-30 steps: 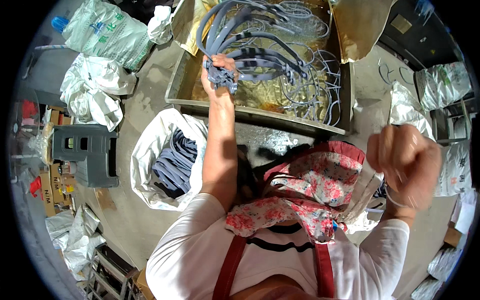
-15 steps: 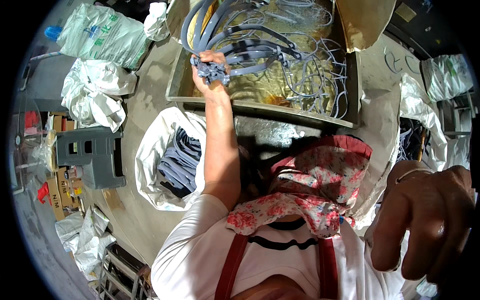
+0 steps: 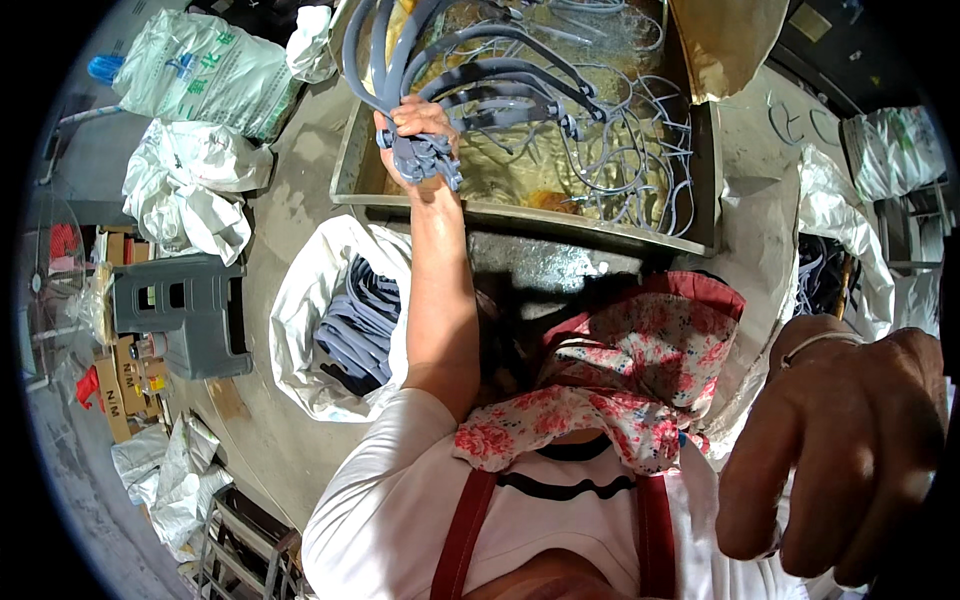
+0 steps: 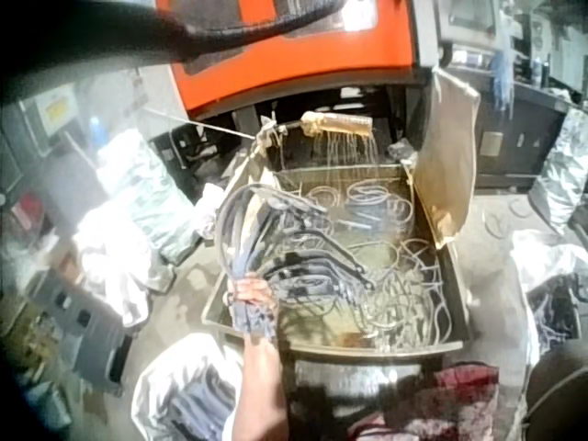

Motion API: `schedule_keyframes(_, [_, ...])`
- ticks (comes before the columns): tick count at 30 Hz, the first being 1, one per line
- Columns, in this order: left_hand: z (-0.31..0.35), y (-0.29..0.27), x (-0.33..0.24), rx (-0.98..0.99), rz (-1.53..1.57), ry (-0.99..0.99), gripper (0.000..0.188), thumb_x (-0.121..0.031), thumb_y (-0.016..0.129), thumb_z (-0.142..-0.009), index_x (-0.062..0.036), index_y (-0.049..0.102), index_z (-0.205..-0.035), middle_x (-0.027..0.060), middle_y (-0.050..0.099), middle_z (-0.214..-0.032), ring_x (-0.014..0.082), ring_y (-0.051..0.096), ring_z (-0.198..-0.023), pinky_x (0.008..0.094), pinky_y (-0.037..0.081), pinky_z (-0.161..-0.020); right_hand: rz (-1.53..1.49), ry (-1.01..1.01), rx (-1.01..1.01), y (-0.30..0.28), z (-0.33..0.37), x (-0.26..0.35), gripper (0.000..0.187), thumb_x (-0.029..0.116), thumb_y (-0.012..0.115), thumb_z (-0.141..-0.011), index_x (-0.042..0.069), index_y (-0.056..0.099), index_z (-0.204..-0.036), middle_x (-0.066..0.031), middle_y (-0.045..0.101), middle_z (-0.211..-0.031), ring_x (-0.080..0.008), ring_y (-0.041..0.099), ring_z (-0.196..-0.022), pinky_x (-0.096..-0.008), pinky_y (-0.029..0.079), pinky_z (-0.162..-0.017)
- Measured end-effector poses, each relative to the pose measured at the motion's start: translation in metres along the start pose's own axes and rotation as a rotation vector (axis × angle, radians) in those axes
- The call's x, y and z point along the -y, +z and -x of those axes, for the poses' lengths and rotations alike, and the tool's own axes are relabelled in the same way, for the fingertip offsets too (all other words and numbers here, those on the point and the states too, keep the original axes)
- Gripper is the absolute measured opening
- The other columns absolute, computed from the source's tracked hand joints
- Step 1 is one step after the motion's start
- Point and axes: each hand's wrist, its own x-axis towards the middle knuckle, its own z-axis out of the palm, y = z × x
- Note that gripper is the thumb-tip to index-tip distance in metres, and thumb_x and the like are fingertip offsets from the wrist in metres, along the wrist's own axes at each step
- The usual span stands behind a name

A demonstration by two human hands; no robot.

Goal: The person sorts a pile of tangled gray cables on a metal tray, untangling them by hand and placing them into a white sack. The person repeatedly picks up bundles of cables, separates them, and transfers them to the sack.

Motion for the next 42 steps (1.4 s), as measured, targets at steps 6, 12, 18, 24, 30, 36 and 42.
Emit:
schedule_keyframes(6, [0.002,0.001,0.003,0.127,0.001,0.015,0.032,-0.017,0.067,-0.075,0.0042,0.05,-0.094,0.0055,0.056,-0.074,0.0151,0.054,-0.069,0.025,0.052,-0.061,-0.046,0.019,0.004,-0.015,-0.003,-0.005,0.017,0.025,0.056,-0.083,0.015,0.058,-0.07,0.0005,0.042,-0.073,-0.0126,0.042,-0.07,-0.028,0.037,-0.058])
schedule_keyframes(12, [0.0,0.001,0.003,0.192,0.011,-0.023,0.032,-0.014,0.067,-0.075,0.0044,0.05,-0.094,0.0055,0.055,-0.074,0.0149,0.053,-0.07,0.0252,0.052,-0.062,0.004,0.1,-0.393,-0.042,0.002,-0.024,0.024,0.03,0.05,-0.087,0.016,0.052,-0.067,0.0008,0.037,-0.074,-0.013,0.038,-0.072,-0.0279,0.033,-0.061])
schedule_keyframes(18, [0.001,-0.001,-0.004,0.254,-0.086,-0.005,0.034,-0.015,0.067,-0.076,0.0058,0.05,-0.097,0.0049,0.055,-0.076,0.0142,0.053,-0.069,0.0245,0.052,-0.06,0.064,0.117,-0.71,-0.066,0.021,-0.035,0.029,0.032,0.039,-0.09,0.01,0.047,-0.073,-0.0002,0.03,-0.074,-0.0134,0.029,-0.071,-0.0272,0.028,-0.062])
schedule_keyframes(24, [0.003,0.002,-0.004,0.264,-0.117,0.019,0.033,-0.014,0.067,-0.076,0.0056,0.05,-0.096,0.0043,0.054,-0.074,0.0136,0.053,-0.067,0.0241,0.052,-0.06,-0.027,0.091,-0.615,-0.085,0.04,-0.05,0.04,0.031,0.032,-0.091,-0.002,0.054,-0.093,-0.0075,0.041,-0.082,-0.0185,0.038,-0.078,-0.0307,0.034,-0.067])
schedule_keyframes(30, [0.01,0.007,-0.004,0.102,-0.222,0.058,0.027,-0.014,0.061,-0.08,0.0046,0.049,-0.095,0.0035,0.052,-0.075,0.0132,0.051,-0.07,0.0255,0.048,-0.06,0.076,0.115,-0.694,-0.098,0.042,-0.051,0.045,0.032,0.03,-0.093,-0.005,0.055,-0.094,-0.008,0.046,-0.082,-0.0189,0.042,-0.078,-0.0318,0.036,-0.07])
schedule_keyframes(36, [0.006,-0.004,-0.004,-0.312,-0.961,0.322,0.024,-0.019,0.059,-0.082,0.002,0.054,-0.091,0.0088,0.057,-0.077,0.0185,0.054,-0.071,0.0288,0.047,-0.063,0.296,0.381,-1.161,-0.138,0.039,-0.057,0.046,0.04,0.049,-0.088,-0.003,0.055,-0.104,-0.0087,0.059,-0.084,-0.0154,0.059,-0.083,-0.0272,0.051,-0.071])
schedule_keyframes(42, [0.002,-0.028,0.038,-0.443,-1.791,0.019,0.033,-0.008,0.066,-0.074,0.0029,0.054,-0.103,0.0141,0.061,-0.082,0.023,0.062,-0.071,0.0339,0.053,-0.062,-0.129,0.689,-1.484,-0.208,0.03,-0.116,0.087,0.063,0.061,-0.069,-0.002,0.036,-0.12,-0.0275,0.043,-0.114,-0.0414,0.045,-0.108,-0.0576,0.042,-0.084])
